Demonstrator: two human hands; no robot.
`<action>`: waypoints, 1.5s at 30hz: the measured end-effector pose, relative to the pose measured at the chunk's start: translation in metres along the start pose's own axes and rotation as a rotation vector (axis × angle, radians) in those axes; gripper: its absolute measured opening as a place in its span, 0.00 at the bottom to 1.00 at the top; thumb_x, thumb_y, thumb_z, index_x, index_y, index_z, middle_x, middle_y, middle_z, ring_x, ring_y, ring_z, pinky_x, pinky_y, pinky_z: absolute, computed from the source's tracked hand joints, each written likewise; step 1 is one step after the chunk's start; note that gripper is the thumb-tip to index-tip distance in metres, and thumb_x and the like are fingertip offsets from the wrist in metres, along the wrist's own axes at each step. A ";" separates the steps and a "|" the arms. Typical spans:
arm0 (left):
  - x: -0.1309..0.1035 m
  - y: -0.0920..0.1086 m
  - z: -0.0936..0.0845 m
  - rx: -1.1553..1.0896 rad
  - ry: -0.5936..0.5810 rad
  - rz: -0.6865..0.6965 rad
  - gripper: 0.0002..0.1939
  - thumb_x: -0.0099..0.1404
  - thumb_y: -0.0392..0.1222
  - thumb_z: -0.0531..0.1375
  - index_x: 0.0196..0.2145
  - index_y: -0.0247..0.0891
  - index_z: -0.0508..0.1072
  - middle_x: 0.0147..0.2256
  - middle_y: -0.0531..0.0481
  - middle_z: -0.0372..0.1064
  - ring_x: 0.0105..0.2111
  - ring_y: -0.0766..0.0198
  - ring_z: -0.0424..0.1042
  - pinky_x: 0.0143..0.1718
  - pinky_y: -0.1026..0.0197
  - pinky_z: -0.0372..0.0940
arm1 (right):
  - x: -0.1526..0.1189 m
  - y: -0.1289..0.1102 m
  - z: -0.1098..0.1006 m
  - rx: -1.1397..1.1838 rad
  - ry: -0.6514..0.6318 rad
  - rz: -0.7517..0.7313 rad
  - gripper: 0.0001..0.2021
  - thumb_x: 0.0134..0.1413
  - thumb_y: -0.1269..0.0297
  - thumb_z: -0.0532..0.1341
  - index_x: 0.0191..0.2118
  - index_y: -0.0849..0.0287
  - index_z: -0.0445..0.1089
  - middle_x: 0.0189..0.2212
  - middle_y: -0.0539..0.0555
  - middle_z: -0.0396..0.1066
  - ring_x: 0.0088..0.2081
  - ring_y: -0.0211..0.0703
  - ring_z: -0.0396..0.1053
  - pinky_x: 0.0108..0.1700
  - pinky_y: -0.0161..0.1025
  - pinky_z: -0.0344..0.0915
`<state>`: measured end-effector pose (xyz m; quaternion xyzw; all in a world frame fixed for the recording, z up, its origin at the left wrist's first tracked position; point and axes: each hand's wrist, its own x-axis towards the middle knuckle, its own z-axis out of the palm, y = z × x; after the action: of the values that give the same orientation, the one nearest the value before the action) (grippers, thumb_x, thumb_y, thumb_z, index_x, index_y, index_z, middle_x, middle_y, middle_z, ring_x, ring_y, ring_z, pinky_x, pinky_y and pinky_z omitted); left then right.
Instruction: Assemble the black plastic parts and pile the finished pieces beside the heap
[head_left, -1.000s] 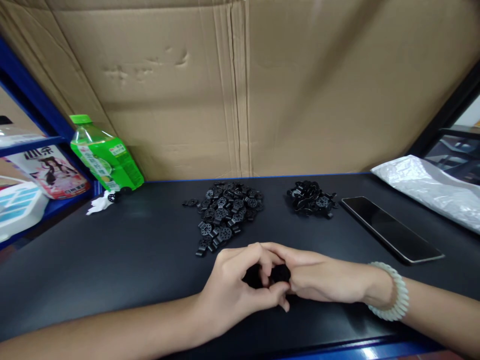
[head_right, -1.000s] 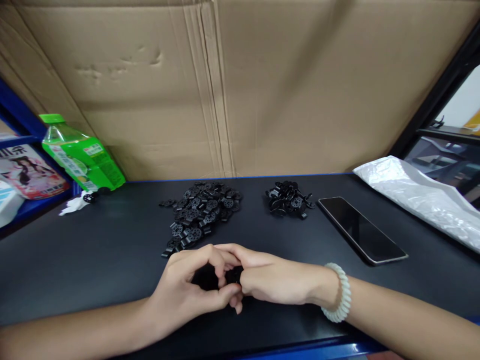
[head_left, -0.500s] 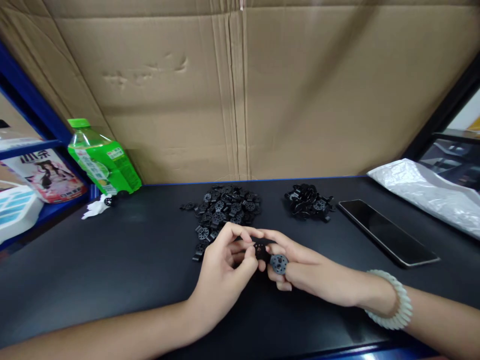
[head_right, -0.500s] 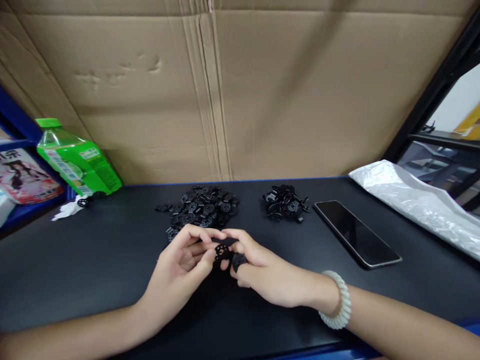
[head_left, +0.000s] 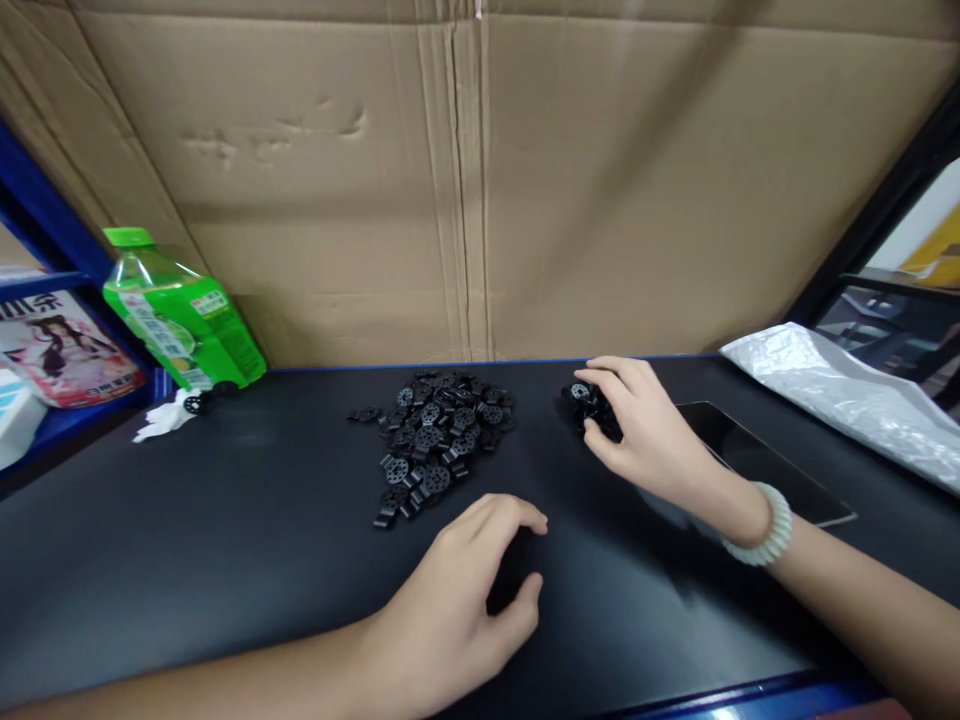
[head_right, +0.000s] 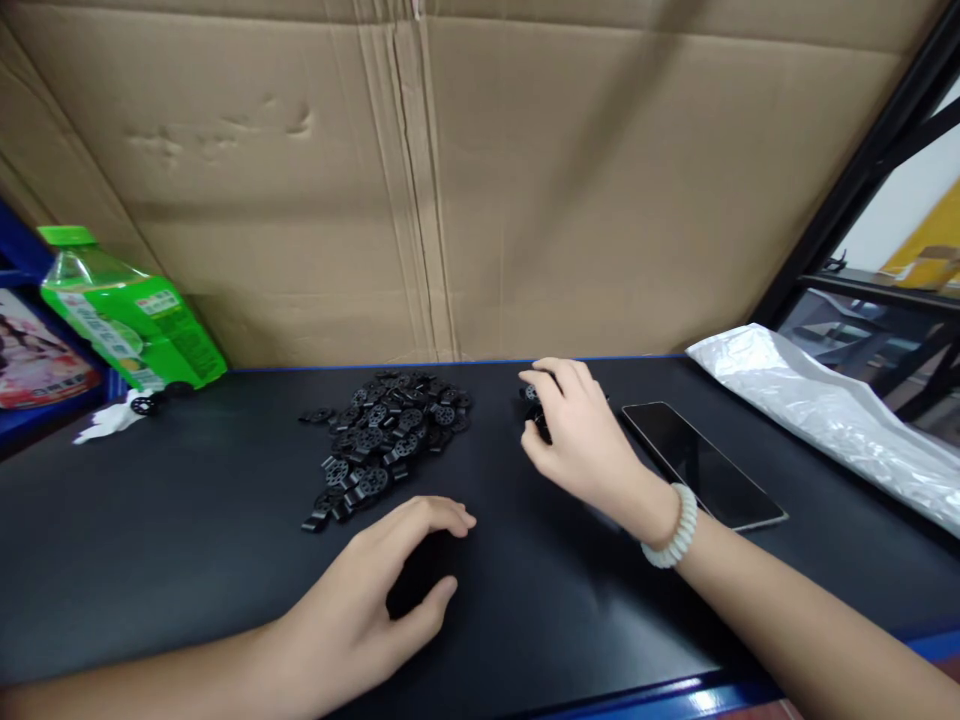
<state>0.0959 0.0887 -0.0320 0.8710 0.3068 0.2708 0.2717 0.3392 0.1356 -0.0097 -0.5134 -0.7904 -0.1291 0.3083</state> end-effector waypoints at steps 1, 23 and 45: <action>-0.001 0.001 -0.001 0.068 -0.036 0.022 0.17 0.60 0.29 0.57 0.47 0.40 0.64 0.48 0.46 0.68 0.54 0.55 0.66 0.56 0.50 0.66 | -0.002 -0.007 0.000 0.043 -0.019 -0.025 0.21 0.52 0.72 0.56 0.54 0.61 0.62 0.52 0.65 0.63 0.55 0.58 0.59 0.56 0.57 0.60; -0.007 0.014 -0.006 0.324 -0.165 0.104 0.13 0.62 0.35 0.58 0.46 0.34 0.71 0.47 0.39 0.68 0.49 0.50 0.67 0.52 0.50 0.68 | -0.017 -0.042 -0.002 0.435 -0.290 -0.071 0.14 0.55 0.77 0.54 0.46 0.59 0.67 0.40 0.56 0.69 0.45 0.45 0.66 0.50 0.45 0.64; -0.004 0.003 -0.009 0.449 -0.088 0.011 0.27 0.63 0.42 0.58 0.60 0.37 0.62 0.63 0.37 0.55 0.61 0.41 0.55 0.58 0.35 0.57 | -0.019 -0.027 0.000 0.202 -0.461 0.217 0.09 0.48 0.63 0.63 0.34 0.58 0.64 0.28 0.51 0.67 0.28 0.40 0.65 0.30 0.36 0.57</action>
<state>0.0881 0.0867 -0.0252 0.9223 0.3425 0.1588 0.0825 0.3208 0.1094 -0.0185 -0.5776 -0.7888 0.1045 0.1821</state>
